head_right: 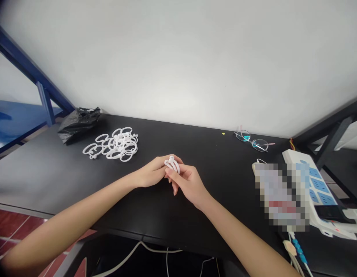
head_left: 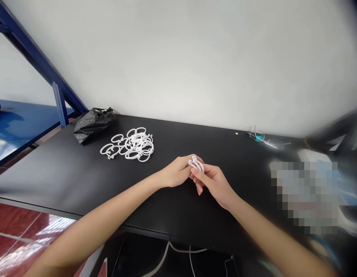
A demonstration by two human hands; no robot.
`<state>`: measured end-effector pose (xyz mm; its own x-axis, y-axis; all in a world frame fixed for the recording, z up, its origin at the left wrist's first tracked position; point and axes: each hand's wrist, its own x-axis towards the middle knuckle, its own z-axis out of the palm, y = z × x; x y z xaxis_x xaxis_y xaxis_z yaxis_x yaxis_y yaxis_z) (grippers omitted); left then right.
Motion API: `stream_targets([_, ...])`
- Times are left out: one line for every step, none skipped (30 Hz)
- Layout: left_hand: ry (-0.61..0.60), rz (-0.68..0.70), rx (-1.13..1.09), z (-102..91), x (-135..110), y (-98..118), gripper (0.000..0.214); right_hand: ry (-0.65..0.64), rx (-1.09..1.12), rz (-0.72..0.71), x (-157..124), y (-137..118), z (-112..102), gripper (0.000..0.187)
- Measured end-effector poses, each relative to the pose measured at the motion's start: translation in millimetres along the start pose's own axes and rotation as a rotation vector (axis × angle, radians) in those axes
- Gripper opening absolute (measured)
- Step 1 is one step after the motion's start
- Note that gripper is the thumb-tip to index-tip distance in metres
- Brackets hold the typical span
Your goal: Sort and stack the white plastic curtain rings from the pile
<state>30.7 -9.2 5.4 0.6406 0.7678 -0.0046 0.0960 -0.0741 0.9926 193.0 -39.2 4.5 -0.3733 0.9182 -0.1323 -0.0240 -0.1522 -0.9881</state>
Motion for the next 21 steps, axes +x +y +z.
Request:
stream_targets([0.001,0.002,0.038,-0.6,0,1,0.021,-0.004,0.027,0.01,0,0,0,0.043])
stream_targets([0.007,0.007,0.091,-1.4,0,2,0.022,-0.011,0.056,0.022,0,-1,0,0.045])
stream_targets([0.014,0.016,0.151,-2.2,-1,4,0.022,-0.02,0.079,0.033,0,-2,0,0.046])
stream_targets([0.018,0.029,0.208,-3.1,-1,5,0.022,-0.033,0.094,0.04,0,-3,0,0.047])
stream_targets([0.017,0.042,0.253,-4.0,-1,6,0.022,-0.052,0.101,0.044,0,-3,0,0.047])
stream_targets([0.012,0.051,0.289,-4.8,-2,6,0.021,-0.078,0.105,0.048,0,-4,-1,0.046])
stream_targets([0.005,0.055,0.319,-5.4,-2,7,0.021,-0.107,0.109,0.057,0,-4,-1,0.045])
stream_targets([-0.005,0.052,0.349,-6.0,-2,7,0.019,-0.138,0.115,0.068,0,-5,-2,0.045])
stream_targets([-0.015,0.048,0.377,-6.4,-2,7,0.018,-0.166,0.12,0.083,-1,-5,-2,0.046])
stream_targets([-0.024,0.045,0.404,-6.7,-2,8,0.017,-0.188,0.122,0.099,-1,-5,-3,0.048])
stream_targets([-0.029,0.048,0.43,-6.9,-2,8,0.017,-0.203,0.123,0.113,-1,-6,-3,0.051])
stream_targets([-0.033,0.055,0.453,-7.0,-2,9,0.018,-0.212,0.12,0.121,-1,-6,-4,0.053])
stream_targets([-0.037,0.063,0.472,-7.2,-2,10,0.021,-0.216,0.118,0.123,-1,-7,-4,0.054])
stream_targets([-0.041,0.07,0.492,-7.4,-2,10,0.025,-0.217,0.114,0.122,-1,-7,-4,0.054])
stream_targets([-0.04,0.072,0.518,-7.8,-2,11,0.029,-0.212,0.112,0.119,-1,-7,-5,0.052])
stream_targets([-0.03,0.071,0.56,-8.5,-2,11,0.032,-0.204,0.112,0.112,0,-7,-5,0.051])
stream_targets([-0.017,0.072,0.616,-9.5,-2,12,0.033,-0.193,0.113,0.105,0,-6,-4,0.049])
stream_targets([-0.008,0.077,0.681,-10.7,-1,11,0.033,-0.183,0.113,0.101,0,-5,-4,0.047])
stream_targets([-0.008,0.084,0.742,-12.3,-1,11,0.031,-0.174,0.113,0.096,0,-4,-3,0.045])
stream_targets([-0.013,0.096,0.789,-14.0,-1,11,0.029,-0.168,0.111,0.087,0,-3,-2,0.044])
stream_targets([-0.026,0.114,0.811,-15.7,-1,10,0.028,-0.164,0.102,0.072,-1,-2,-1,0.044])
